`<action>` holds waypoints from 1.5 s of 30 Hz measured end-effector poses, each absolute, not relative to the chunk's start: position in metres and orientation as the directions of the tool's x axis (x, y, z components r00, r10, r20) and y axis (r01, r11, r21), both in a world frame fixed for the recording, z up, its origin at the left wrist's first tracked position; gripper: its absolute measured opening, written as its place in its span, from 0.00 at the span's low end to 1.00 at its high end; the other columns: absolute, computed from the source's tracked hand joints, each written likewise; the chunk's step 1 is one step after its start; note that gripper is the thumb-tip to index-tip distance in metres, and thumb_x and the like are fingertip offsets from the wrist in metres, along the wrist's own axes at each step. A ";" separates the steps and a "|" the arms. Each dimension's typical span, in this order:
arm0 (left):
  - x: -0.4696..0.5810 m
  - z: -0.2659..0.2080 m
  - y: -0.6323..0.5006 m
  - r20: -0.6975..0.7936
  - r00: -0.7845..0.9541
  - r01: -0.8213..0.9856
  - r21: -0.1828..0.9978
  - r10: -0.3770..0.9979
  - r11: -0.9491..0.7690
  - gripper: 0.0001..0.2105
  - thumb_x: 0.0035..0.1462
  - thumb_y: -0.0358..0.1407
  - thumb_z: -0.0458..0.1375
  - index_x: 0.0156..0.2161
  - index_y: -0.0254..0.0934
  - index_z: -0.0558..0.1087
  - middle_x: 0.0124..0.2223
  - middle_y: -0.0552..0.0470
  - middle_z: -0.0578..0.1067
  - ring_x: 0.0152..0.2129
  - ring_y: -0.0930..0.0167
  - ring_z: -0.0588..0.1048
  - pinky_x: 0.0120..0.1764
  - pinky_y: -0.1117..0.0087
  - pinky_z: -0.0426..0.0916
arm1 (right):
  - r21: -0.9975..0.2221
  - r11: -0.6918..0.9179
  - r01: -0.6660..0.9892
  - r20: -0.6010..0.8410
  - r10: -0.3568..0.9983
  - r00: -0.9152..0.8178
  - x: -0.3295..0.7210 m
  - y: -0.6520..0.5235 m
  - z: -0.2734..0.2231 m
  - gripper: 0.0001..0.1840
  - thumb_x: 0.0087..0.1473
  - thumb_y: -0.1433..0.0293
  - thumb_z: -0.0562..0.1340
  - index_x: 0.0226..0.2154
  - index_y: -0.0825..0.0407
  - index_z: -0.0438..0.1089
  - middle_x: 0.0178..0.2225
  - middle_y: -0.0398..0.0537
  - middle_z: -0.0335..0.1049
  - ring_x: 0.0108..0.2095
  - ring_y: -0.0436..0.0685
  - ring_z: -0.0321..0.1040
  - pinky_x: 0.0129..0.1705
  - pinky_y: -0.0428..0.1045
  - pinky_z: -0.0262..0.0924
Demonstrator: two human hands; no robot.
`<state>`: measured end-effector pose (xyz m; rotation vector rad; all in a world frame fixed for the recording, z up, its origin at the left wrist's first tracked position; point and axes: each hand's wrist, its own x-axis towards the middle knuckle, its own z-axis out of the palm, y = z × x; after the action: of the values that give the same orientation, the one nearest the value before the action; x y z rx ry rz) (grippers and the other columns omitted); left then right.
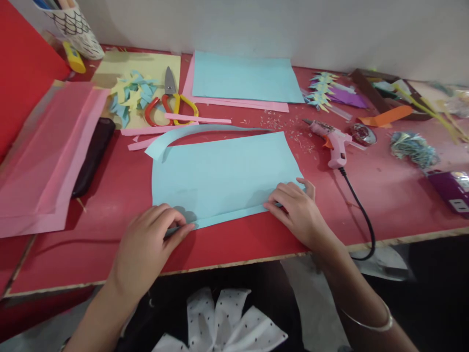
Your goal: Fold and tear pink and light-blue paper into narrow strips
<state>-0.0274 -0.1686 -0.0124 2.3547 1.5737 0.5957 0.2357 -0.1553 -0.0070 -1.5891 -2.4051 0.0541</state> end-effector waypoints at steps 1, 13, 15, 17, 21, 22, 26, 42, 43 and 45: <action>-0.030 -0.013 -0.167 0.196 0.342 0.810 0.435 0.919 -0.394 0.16 0.57 0.45 0.45 0.23 0.39 0.60 0.21 0.56 0.66 0.20 0.73 0.66 0.24 0.72 0.59 | -0.172 0.401 0.900 0.191 0.910 -0.369 0.236 -0.155 -0.007 0.15 0.57 0.66 0.49 0.22 0.51 0.61 0.23 0.40 0.62 0.28 0.50 0.59 0.49 0.54 0.40; -0.035 -0.005 -0.184 0.304 0.430 0.883 0.052 0.850 -0.466 0.12 0.58 0.31 0.40 0.38 0.42 0.66 0.34 0.49 0.73 0.30 0.64 0.71 0.35 0.59 0.60 | -0.182 0.395 0.901 0.175 0.914 -0.365 0.232 -0.157 -0.005 0.15 0.57 0.67 0.49 0.22 0.51 0.61 0.23 0.39 0.62 0.29 0.50 0.59 0.50 0.55 0.36; -0.017 -0.001 -0.184 0.308 0.488 0.847 0.060 0.817 -0.528 0.11 0.57 0.30 0.42 0.41 0.38 0.66 0.37 0.47 0.73 0.32 0.64 0.71 0.35 0.61 0.61 | -0.195 0.412 0.890 0.164 0.908 -0.385 0.226 -0.159 -0.003 0.15 0.57 0.68 0.49 0.22 0.52 0.61 0.23 0.39 0.62 0.29 0.50 0.60 0.50 0.54 0.35; 0.002 0.000 -0.181 0.296 0.514 0.818 0.113 0.805 -0.564 0.10 0.57 0.31 0.45 0.42 0.36 0.65 0.37 0.47 0.73 0.32 0.65 0.70 0.32 0.65 0.62 | -0.213 0.422 0.881 0.159 0.905 -0.395 0.217 -0.162 -0.002 0.15 0.58 0.68 0.49 0.22 0.52 0.62 0.23 0.39 0.63 0.30 0.49 0.60 0.50 0.54 0.34; 0.026 -0.006 -0.168 0.249 0.540 0.788 0.186 0.804 -0.587 0.05 0.55 0.33 0.50 0.33 0.37 0.67 0.29 0.53 0.71 0.26 0.69 0.69 0.27 0.69 0.61 | -0.239 0.397 0.886 0.188 0.914 -0.358 0.204 -0.167 -0.002 0.16 0.57 0.68 0.49 0.22 0.52 0.63 0.22 0.38 0.64 0.29 0.49 0.60 0.50 0.54 0.32; 0.029 -0.008 -0.166 0.238 0.536 0.789 0.200 0.810 -0.581 0.04 0.55 0.33 0.51 0.31 0.37 0.67 0.28 0.54 0.70 0.25 0.69 0.69 0.27 0.70 0.61 | -0.252 0.390 0.886 0.193 0.917 -0.349 0.205 -0.169 -0.003 0.16 0.57 0.67 0.50 0.22 0.51 0.63 0.22 0.38 0.64 0.29 0.49 0.61 0.50 0.54 0.33; 0.028 -0.012 -0.161 0.225 0.522 0.788 0.244 0.823 -0.566 0.05 0.55 0.32 0.50 0.29 0.37 0.66 0.28 0.54 0.70 0.24 0.71 0.68 0.27 0.71 0.60 | -0.324 0.363 0.874 0.202 0.929 -0.311 0.221 -0.172 -0.004 0.14 0.56 0.66 0.51 0.22 0.51 0.64 0.23 0.38 0.65 0.28 0.49 0.61 0.48 0.53 0.36; 0.024 -0.013 -0.161 0.211 0.482 0.775 0.351 0.851 -0.526 0.07 0.56 0.33 0.48 0.27 0.37 0.62 0.25 0.55 0.68 0.22 0.72 0.66 0.26 0.71 0.58 | -0.394 0.356 0.847 0.197 0.933 -0.301 0.247 -0.168 -0.008 0.15 0.55 0.63 0.52 0.22 0.53 0.62 0.23 0.43 0.61 0.26 0.50 0.56 0.31 0.47 0.48; 0.024 -0.012 -0.161 0.206 0.477 0.779 0.351 0.854 -0.520 0.07 0.56 0.33 0.48 0.27 0.37 0.62 0.25 0.55 0.67 0.22 0.72 0.65 0.26 0.71 0.58 | -0.389 0.355 0.850 0.199 0.933 -0.299 0.247 -0.168 -0.008 0.15 0.55 0.63 0.52 0.22 0.53 0.62 0.23 0.43 0.60 0.25 0.50 0.56 0.31 0.47 0.48; 0.023 -0.012 -0.162 0.197 0.470 0.786 0.350 0.860 -0.510 0.08 0.56 0.34 0.48 0.26 0.38 0.62 0.25 0.55 0.67 0.23 0.71 0.65 0.26 0.71 0.57 | -0.384 0.355 0.852 0.201 0.933 -0.298 0.247 -0.168 -0.008 0.15 0.55 0.63 0.52 0.22 0.53 0.62 0.23 0.43 0.60 0.25 0.50 0.55 0.31 0.47 0.48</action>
<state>0.0227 -0.1617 -0.0123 2.5068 1.4252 0.5184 0.2471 -0.1679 -0.0076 -1.5642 -2.2369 0.2867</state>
